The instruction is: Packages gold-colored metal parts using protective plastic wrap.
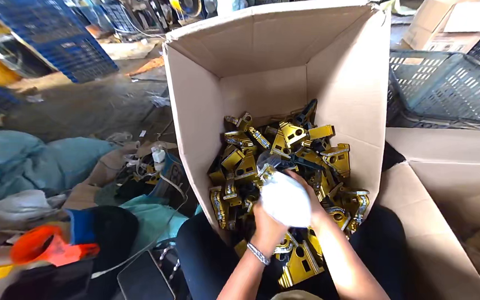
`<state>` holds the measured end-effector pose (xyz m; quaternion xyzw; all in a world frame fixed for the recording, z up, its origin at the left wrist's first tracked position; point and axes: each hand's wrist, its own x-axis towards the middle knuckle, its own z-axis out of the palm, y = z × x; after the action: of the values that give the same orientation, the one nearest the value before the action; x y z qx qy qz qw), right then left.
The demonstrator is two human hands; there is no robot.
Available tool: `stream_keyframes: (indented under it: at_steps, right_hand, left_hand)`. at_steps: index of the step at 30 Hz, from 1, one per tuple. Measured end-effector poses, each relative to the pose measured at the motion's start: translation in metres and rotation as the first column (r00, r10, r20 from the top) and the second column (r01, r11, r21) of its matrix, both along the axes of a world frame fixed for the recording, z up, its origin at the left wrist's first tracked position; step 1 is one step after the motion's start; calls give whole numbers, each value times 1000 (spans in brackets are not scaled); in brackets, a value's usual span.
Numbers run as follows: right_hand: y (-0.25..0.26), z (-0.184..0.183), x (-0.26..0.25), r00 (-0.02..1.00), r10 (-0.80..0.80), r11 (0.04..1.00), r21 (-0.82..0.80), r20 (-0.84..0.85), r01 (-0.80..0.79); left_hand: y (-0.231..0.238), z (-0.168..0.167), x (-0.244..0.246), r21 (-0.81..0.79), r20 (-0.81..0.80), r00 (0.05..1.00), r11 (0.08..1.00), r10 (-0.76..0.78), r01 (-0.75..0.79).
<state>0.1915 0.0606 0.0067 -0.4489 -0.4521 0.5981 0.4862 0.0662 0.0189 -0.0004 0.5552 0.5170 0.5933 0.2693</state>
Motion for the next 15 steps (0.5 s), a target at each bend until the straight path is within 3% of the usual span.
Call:
stream_keyframes:
  at_steps: [1, 3, 5, 7, 8, 10, 12, 15]
  right_hand:
    - [-2, 0, 2, 1000, 11, 1000, 10, -28, -11]
    - [-11, 5, 4, 989, -24, 998, -55, -145, 16]
    - [-19, 14, 3, 957, -147, 983, -145, -251, 113]
    - [-18, 11, 0, 927, -243, 968, -125, -284, 216]
    - [-17, 6, -2, 932, -237, 971, -91, -274, 220]
    - [-19, -1, 1, 964, -87, 995, -72, -253, 71]
    - [-25, 6, 4, 952, 22, 979, -186, -305, -82]
    - [-28, 3, 5, 915, -118, 985, -161, -387, 59]
  left_hand:
    - [-5, 4, 2, 7, 13, 998, 998, -62, 62]
    - [-8, 10, 0, -40, 193, 967, 984, -166, 176]
    - [-5, 18, 2, -118, 403, 908, 977, -115, 176]
    - [-3, 24, 6, -155, 476, 874, 969, -96, 192]
    - [-5, 22, 8, -166, 475, 872, 961, -119, 222]
    - [-11, 16, 7, -168, 434, 885, 950, -168, 263]
    - [-8, 17, 1, -169, 423, 891, 952, -165, 256]
    - [3, 4, -23, -52, 122, 990, 996, -68, 75]
